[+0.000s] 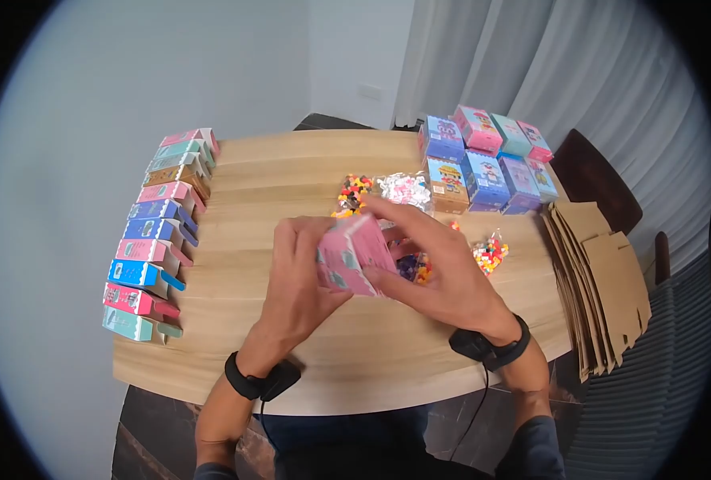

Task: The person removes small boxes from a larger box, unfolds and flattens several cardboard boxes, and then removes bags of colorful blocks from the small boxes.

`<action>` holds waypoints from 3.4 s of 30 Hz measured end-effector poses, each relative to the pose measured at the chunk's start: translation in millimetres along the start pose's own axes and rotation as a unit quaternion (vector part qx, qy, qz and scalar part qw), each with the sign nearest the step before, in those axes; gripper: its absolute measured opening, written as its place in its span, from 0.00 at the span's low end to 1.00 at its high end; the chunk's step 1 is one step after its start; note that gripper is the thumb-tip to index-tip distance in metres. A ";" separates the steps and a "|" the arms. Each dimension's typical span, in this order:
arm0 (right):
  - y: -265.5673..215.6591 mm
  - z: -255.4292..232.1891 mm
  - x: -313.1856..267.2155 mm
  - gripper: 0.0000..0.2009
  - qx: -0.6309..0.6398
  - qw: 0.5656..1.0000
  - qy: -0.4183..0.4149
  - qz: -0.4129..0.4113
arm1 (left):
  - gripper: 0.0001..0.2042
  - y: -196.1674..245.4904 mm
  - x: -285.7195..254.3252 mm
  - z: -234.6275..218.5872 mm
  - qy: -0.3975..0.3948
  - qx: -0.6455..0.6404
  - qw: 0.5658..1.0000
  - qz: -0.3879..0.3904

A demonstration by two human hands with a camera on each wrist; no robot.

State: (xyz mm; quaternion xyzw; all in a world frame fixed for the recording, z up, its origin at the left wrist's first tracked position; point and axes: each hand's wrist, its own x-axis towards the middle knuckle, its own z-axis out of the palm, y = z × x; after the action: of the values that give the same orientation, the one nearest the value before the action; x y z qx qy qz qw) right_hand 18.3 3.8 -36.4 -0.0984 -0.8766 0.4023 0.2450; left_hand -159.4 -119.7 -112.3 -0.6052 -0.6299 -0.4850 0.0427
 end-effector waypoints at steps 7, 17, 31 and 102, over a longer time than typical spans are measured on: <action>18.8 32.7 8.9 0.27 -0.007 0.999 0.048 -0.012 | 0.46 -18.6 -2.2 -7.1 0.000 -0.009 1.000 0.003; 24.5 29.8 10.2 0.11 -0.206 0.966 0.119 -0.104 | 0.46 -16.3 -6.6 -3.5 0.024 -0.009 0.999 -0.043; 80.1 -113.8 -13.6 0.07 -0.067 0.989 -0.091 0.094 | 0.42 45.1 -52.7 -93.4 -0.160 0.126 0.979 0.033; 40.9 24.3 22.1 0.32 0.131 0.991 -0.029 -0.012 | 0.44 -23.6 -0.9 18.1 0.087 -0.299 0.936 -0.167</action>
State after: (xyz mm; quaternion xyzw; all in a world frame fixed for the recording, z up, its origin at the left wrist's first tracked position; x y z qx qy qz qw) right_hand -14.1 22.9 -73.0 -0.0431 -0.8244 0.5131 0.2349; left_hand -168.5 -103.6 -135.6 -0.4313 -0.5421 -0.7016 -0.1671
